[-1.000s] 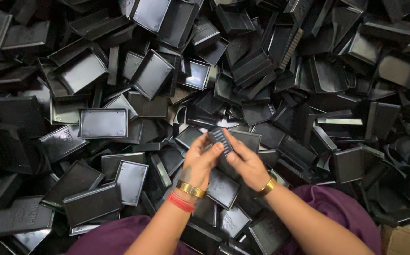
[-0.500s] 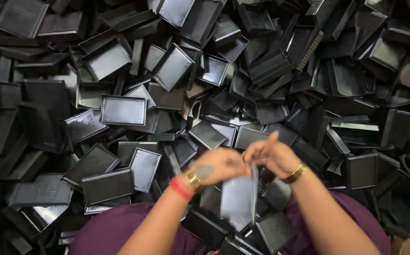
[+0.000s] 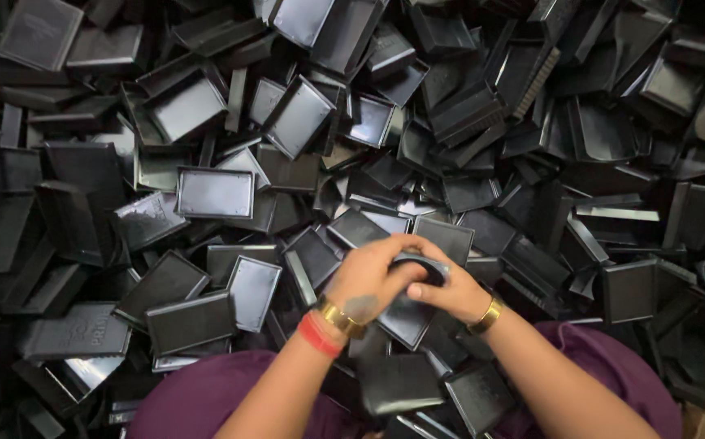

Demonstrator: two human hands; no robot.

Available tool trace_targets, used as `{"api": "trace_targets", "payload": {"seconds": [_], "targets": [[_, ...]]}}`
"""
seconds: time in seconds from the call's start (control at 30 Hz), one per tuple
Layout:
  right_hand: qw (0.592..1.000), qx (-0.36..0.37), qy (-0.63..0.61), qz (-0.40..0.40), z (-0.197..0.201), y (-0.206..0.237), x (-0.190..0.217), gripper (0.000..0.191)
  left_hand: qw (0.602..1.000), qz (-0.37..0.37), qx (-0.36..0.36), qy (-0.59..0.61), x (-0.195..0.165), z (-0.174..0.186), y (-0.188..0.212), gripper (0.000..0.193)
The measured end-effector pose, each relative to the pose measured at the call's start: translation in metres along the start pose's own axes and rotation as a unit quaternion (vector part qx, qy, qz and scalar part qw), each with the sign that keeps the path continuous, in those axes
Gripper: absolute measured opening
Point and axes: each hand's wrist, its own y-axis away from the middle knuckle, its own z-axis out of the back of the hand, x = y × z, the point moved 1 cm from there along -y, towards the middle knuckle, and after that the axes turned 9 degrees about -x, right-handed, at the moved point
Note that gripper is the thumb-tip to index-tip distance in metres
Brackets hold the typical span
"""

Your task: The person sits cross-legged on the floor and repeatedly picks up small black plastic cases from a large pile. They open each case, inspect the interior, and place it back into the pile. The action is continuous and repetitive throughout the clip.

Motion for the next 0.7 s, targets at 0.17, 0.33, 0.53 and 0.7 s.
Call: {"api": "trace_targets", "payload": {"seconds": [0.17, 0.33, 0.53, 0.7], "targets": [[0.9, -0.111, -0.292, -0.306, 0.006, -0.007, 0.005, 0.066, 0.984, 0.095, -0.143, -0.044, 0.064, 0.005, -0.016, 0.031], [0.843, -0.108, -0.452, -0.272, 0.018, -0.019, 0.011, 0.058, 0.896, 0.089, -0.074, -0.429, 0.126, -0.003, -0.025, 0.056], [0.849, -0.11, -0.416, -0.308, 0.015, -0.012, -0.003, 0.052, 0.917, 0.087, -0.107, -0.375, 0.101, 0.007, -0.029, 0.049], [0.86, -0.104, -0.398, -0.302, 0.018, -0.012, -0.014, 0.051, 0.961, -0.043, -0.218, -0.165, 0.075, 0.018, -0.021, 0.026]]}}
